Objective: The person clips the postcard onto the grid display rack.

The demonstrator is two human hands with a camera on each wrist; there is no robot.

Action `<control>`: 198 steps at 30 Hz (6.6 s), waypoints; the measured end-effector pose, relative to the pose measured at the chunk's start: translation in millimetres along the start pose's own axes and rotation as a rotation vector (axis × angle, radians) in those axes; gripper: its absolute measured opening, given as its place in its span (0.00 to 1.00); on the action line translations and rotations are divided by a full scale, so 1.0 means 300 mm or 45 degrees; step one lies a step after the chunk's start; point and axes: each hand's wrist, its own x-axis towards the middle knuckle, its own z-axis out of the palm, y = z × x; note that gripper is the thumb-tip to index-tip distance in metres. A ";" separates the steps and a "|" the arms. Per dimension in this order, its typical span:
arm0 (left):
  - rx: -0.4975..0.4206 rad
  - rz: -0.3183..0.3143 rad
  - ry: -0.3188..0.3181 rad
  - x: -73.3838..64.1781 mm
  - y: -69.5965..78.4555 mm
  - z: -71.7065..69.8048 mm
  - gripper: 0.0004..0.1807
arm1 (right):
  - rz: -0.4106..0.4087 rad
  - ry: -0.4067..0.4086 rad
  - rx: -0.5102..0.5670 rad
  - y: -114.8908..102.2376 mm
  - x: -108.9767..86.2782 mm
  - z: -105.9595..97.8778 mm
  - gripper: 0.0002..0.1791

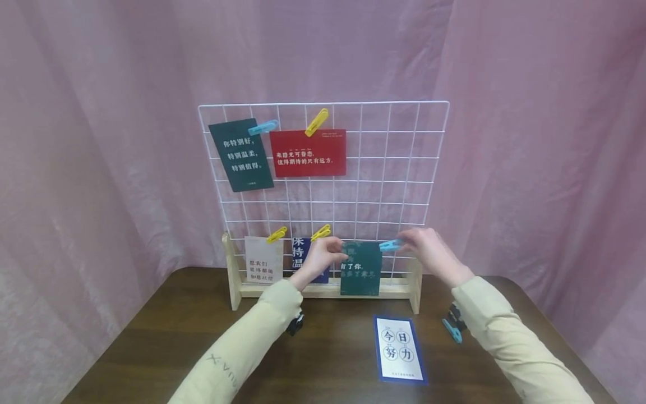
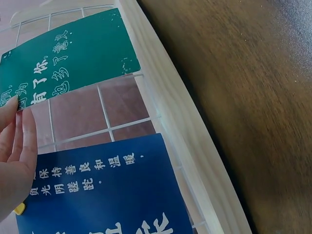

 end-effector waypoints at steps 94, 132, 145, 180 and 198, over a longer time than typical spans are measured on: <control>0.226 0.056 0.482 -0.019 -0.017 0.101 0.03 | -0.029 0.027 -0.678 -0.015 0.104 0.107 0.16; 0.300 0.386 0.478 -0.115 0.031 -0.027 0.08 | -0.132 0.424 -0.271 -0.041 -0.149 0.066 0.19; 0.121 0.325 0.206 -0.226 0.069 0.014 0.07 | -0.192 0.407 -0.299 -0.029 -0.301 0.045 0.23; 0.206 0.033 -0.247 -0.313 -0.054 0.263 0.18 | -0.160 0.075 -0.281 0.147 -0.548 0.096 0.28; 0.311 0.006 -0.338 -0.288 -0.070 0.334 0.21 | -0.177 0.001 -0.209 0.195 -0.589 0.126 0.27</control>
